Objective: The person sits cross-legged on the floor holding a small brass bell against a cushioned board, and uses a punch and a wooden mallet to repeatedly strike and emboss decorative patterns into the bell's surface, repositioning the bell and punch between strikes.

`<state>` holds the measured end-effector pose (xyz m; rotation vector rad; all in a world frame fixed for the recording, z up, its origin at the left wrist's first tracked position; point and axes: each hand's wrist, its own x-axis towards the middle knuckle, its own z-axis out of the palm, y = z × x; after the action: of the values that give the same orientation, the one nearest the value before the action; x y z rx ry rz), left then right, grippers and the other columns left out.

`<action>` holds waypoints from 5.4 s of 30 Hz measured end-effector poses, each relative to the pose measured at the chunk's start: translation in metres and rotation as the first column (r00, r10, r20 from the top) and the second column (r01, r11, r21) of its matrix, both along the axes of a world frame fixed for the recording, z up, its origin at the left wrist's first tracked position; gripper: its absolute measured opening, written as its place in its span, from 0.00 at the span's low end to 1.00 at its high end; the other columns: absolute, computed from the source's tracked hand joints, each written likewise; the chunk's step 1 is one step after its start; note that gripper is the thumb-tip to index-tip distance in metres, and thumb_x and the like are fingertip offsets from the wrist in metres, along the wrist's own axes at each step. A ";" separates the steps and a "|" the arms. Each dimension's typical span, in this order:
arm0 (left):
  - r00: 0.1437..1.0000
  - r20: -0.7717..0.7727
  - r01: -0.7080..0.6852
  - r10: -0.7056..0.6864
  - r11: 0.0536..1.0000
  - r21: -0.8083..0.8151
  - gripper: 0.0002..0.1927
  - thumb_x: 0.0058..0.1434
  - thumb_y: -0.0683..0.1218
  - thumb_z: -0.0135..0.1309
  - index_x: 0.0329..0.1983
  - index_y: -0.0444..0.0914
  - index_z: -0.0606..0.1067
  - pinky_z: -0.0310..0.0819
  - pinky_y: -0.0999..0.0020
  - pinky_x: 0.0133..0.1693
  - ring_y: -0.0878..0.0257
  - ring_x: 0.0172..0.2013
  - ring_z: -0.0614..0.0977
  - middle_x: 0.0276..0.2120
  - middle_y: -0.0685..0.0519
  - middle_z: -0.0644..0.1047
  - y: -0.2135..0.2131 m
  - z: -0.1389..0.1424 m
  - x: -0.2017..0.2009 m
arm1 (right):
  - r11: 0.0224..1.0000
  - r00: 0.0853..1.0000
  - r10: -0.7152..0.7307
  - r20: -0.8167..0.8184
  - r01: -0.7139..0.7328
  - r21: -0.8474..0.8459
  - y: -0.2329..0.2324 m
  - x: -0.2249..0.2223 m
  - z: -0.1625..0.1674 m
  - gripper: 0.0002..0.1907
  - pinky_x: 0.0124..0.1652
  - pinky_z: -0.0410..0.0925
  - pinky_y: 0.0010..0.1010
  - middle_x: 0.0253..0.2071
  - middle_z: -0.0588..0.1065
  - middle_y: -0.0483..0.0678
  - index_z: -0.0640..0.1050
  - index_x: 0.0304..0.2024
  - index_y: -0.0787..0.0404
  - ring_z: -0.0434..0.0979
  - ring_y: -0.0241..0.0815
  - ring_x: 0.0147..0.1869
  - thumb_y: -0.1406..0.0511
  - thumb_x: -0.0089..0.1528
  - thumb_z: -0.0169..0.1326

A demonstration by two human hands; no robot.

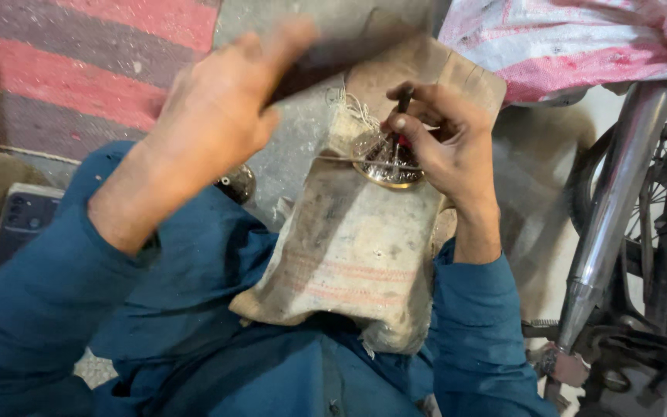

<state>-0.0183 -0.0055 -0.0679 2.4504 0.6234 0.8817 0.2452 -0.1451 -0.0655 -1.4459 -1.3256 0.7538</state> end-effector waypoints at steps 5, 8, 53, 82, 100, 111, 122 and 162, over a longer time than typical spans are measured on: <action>0.973 0.210 0.099 -0.093 0.995 -0.022 0.40 0.57 0.36 0.55 0.73 0.43 0.58 0.71 0.45 0.51 0.37 0.53 0.74 0.55 0.38 0.72 -0.001 0.004 0.004 | 0.993 0.999 -0.048 0.018 0.049 -0.105 0.000 -0.001 0.003 0.14 0.49 0.76 0.24 0.44 0.81 0.49 0.77 0.57 0.70 0.82 0.34 0.48 0.77 0.68 0.56; 0.930 -0.309 -0.149 0.199 0.973 0.178 0.39 0.63 0.35 0.55 0.75 0.54 0.63 0.71 0.44 0.51 0.42 0.52 0.79 0.47 0.43 0.76 -0.004 0.007 0.002 | 0.999 0.999 -0.015 -0.030 0.014 -0.045 0.000 -0.002 0.004 0.15 0.49 0.76 0.23 0.49 0.80 0.46 0.76 0.57 0.69 0.82 0.33 0.48 0.77 0.66 0.55; 0.926 -0.295 -0.225 0.235 0.972 0.069 0.44 0.53 0.36 0.62 0.73 0.49 0.61 0.73 0.42 0.41 0.35 0.39 0.79 0.41 0.36 0.76 -0.055 0.012 0.001 | 0.968 0.963 0.244 0.111 -0.235 -0.088 0.006 0.032 0.014 0.12 0.42 0.73 0.22 0.40 0.82 0.49 0.80 0.50 0.68 0.81 0.32 0.44 0.73 0.65 0.64; 0.963 -0.236 -0.136 0.134 0.991 0.007 0.40 0.57 0.34 0.59 0.72 0.44 0.61 0.71 0.44 0.55 0.35 0.54 0.77 0.53 0.35 0.74 -0.034 0.023 0.002 | 0.973 0.970 0.228 0.084 -0.230 0.014 0.006 0.032 0.000 0.14 0.53 0.79 0.28 0.47 0.81 0.50 0.79 0.53 0.71 0.85 0.41 0.52 0.77 0.65 0.63; 0.968 -0.211 -0.101 0.137 0.980 0.170 0.36 0.57 0.35 0.61 0.69 0.42 0.64 0.71 0.44 0.52 0.37 0.48 0.79 0.45 0.37 0.76 -0.026 0.033 0.008 | 0.974 0.975 0.223 -0.015 -0.224 -0.025 0.007 0.030 0.006 0.13 0.48 0.80 0.26 0.44 0.81 0.51 0.78 0.54 0.70 0.86 0.41 0.51 0.77 0.67 0.59; 0.991 -0.117 -0.046 0.059 0.993 0.109 0.38 0.57 0.37 0.61 0.70 0.41 0.61 0.72 0.45 0.51 0.36 0.49 0.77 0.49 0.36 0.75 -0.025 0.032 0.011 | 0.972 0.973 0.227 -0.045 -0.229 -0.041 0.006 0.035 -0.001 0.13 0.45 0.77 0.24 0.43 0.81 0.49 0.78 0.55 0.69 0.85 0.40 0.50 0.76 0.67 0.59; 1.000 -0.009 0.026 -0.026 0.998 0.055 0.39 0.56 0.36 0.60 0.70 0.43 0.60 0.73 0.45 0.50 0.36 0.51 0.77 0.50 0.37 0.74 -0.019 0.029 0.011 | 0.972 0.971 0.229 -0.072 -0.232 -0.038 0.007 0.037 -0.003 0.13 0.44 0.77 0.24 0.42 0.81 0.48 0.77 0.55 0.69 0.85 0.40 0.49 0.76 0.67 0.59; 0.907 -0.416 -0.016 -0.064 0.982 -0.186 0.54 0.54 0.70 0.60 0.70 0.30 0.57 0.63 0.42 0.55 0.35 0.60 0.69 0.60 0.31 0.68 -0.084 -0.012 0.102 | 0.918 0.737 -0.266 -0.621 0.390 0.070 -0.115 0.071 -0.071 0.13 0.45 0.77 0.30 0.41 0.79 0.53 0.73 0.58 0.65 0.83 0.50 0.49 0.68 0.73 0.57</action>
<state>0.0833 -0.0898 -0.0799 2.4795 0.7808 0.2602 0.3159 -0.2597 -0.1362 -1.1001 -0.6017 0.7348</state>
